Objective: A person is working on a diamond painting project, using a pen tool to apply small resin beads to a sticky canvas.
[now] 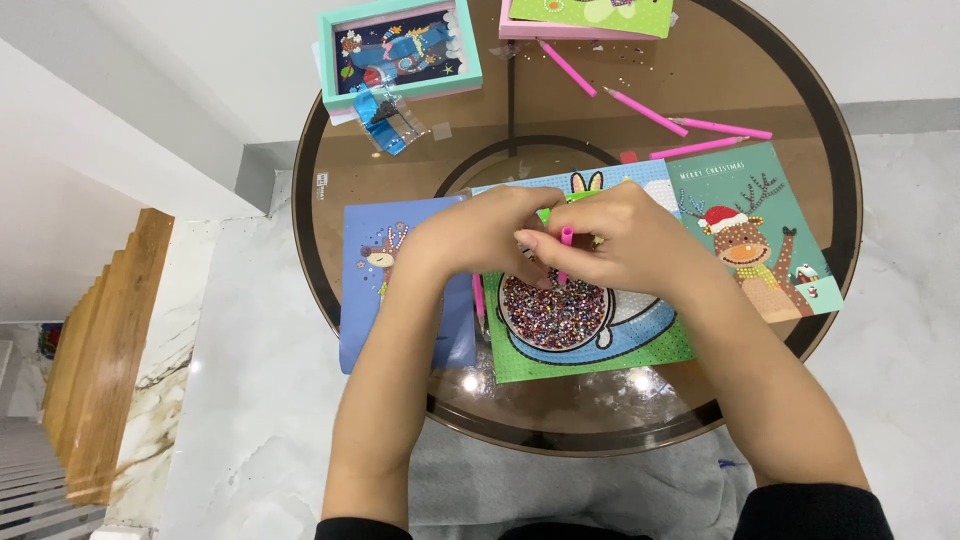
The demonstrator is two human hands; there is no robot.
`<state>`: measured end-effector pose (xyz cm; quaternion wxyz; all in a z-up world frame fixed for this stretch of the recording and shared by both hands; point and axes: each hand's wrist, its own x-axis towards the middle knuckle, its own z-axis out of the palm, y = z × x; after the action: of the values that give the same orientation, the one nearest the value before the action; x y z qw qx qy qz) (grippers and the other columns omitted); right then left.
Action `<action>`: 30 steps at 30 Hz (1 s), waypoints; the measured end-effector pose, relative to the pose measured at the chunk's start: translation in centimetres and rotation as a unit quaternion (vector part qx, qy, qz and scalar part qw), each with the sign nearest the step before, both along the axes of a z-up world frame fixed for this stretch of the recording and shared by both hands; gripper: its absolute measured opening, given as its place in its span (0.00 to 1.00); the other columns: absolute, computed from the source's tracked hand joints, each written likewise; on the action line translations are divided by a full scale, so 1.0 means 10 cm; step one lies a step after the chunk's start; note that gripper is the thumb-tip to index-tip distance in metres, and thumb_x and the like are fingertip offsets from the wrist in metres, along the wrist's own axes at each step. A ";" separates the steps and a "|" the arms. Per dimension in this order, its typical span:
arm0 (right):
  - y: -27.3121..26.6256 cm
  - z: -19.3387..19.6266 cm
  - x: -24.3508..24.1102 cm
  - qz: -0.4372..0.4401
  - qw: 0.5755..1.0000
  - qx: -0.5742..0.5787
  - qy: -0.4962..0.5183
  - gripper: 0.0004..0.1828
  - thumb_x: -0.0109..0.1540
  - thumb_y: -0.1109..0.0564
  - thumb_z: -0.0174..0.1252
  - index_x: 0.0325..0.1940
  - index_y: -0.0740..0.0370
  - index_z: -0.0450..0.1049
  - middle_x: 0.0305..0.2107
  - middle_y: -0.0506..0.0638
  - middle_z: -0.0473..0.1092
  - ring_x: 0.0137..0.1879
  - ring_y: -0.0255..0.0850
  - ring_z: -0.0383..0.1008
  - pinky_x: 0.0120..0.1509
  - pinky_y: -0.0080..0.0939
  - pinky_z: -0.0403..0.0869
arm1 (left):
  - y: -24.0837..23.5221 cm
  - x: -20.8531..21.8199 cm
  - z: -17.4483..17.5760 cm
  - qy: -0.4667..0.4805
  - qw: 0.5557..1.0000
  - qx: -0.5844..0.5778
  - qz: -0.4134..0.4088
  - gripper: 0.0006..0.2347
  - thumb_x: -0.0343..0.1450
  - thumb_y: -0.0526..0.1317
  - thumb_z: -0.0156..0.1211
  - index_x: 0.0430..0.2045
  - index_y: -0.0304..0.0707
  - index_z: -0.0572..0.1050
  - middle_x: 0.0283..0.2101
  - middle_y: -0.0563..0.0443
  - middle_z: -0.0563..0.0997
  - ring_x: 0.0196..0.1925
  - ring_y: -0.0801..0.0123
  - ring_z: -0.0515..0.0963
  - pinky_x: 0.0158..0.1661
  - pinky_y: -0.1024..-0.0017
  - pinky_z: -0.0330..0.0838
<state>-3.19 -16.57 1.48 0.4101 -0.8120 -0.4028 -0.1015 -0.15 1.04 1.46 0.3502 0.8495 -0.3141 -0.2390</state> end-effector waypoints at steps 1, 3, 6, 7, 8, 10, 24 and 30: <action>0.00 0.02 -0.01 0.001 1.000 -0.001 0.000 0.18 0.61 0.60 0.58 0.16 0.61 0.67 0.06 0.51 0.63 0.14 0.44 0.64 0.22 0.35 0.65 | 0.02 0.00 0.02 0.000 1.000 -0.001 0.001 0.21 0.51 0.35 0.72 0.37 0.39 0.74 0.26 0.48 0.83 0.31 0.49 0.80 0.40 0.61 0.72; -0.01 0.07 -0.02 -0.007 1.000 -0.010 0.012 0.19 0.61 0.61 0.57 0.15 0.60 0.67 0.05 0.52 0.62 0.13 0.44 0.64 0.22 0.35 0.65 | 0.04 0.01 0.06 -0.017 1.000 0.016 0.009 0.19 0.51 0.37 0.71 0.34 0.44 0.74 0.24 0.52 0.83 0.27 0.55 0.78 0.35 0.64 0.71; 0.01 0.18 -0.04 -0.004 1.000 -0.008 0.023 0.20 0.61 0.63 0.55 0.13 0.60 0.67 0.04 0.49 0.64 0.12 0.41 0.63 0.21 0.33 0.65 | 0.03 -0.01 0.04 0.005 1.000 0.015 0.015 0.16 0.52 0.37 0.70 0.31 0.46 0.73 0.22 0.58 0.83 0.22 0.63 0.73 0.32 0.70 0.69; -0.01 0.15 -0.03 -0.003 1.000 -0.008 0.022 0.20 0.61 0.63 0.55 0.13 0.60 0.67 0.04 0.49 0.64 0.12 0.41 0.63 0.21 0.33 0.65 | 0.04 -0.01 0.04 0.005 1.000 0.015 0.015 0.16 0.52 0.37 0.70 0.31 0.46 0.73 0.22 0.58 0.83 0.22 0.63 0.73 0.32 0.70 0.69; -0.02 0.11 -0.01 -0.002 1.000 -0.015 0.028 0.20 0.61 0.62 0.55 0.13 0.59 0.68 0.04 0.48 0.64 0.12 0.42 0.64 0.22 0.33 0.65 | 0.04 -0.01 0.05 0.001 1.000 0.021 0.016 0.16 0.52 0.37 0.70 0.30 0.46 0.73 0.22 0.56 0.83 0.22 0.62 0.73 0.31 0.69 0.69; -0.02 0.10 -0.01 0.000 0.999 -0.023 0.033 0.20 0.61 0.62 0.55 0.13 0.59 0.69 0.05 0.48 0.65 0.12 0.42 0.65 0.22 0.34 0.66 | 0.05 0.00 0.07 -0.002 1.000 0.026 0.016 0.16 0.52 0.37 0.70 0.30 0.46 0.73 0.22 0.55 0.83 0.22 0.60 0.73 0.31 0.68 0.69; 0.01 0.14 -0.04 0.011 1.000 -0.012 0.021 0.20 0.61 0.63 0.54 0.13 0.62 0.68 0.05 0.53 0.65 0.12 0.45 0.66 0.22 0.35 0.66 | 0.07 -0.01 0.12 -0.016 1.000 0.009 0.024 0.15 0.54 0.38 0.70 0.30 0.45 0.73 0.21 0.52 0.82 0.17 0.65 0.68 0.25 0.73 0.66; -0.08 0.18 0.00 0.008 0.993 0.116 0.036 0.22 0.64 0.62 0.51 0.14 0.54 0.72 0.08 0.40 0.70 0.15 0.30 0.71 0.25 0.25 0.70 | 0.17 -0.14 0.41 0.008 0.995 -0.089 0.050 0.11 0.59 0.38 0.62 0.32 0.43 0.73 0.18 0.53 0.81 0.13 0.72 0.63 0.21 0.78 0.62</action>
<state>-3.20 -17.38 3.24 0.5167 -0.7587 -0.3795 -0.1155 -1.55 2.75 5.52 0.4383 0.8278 -0.2884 -0.1989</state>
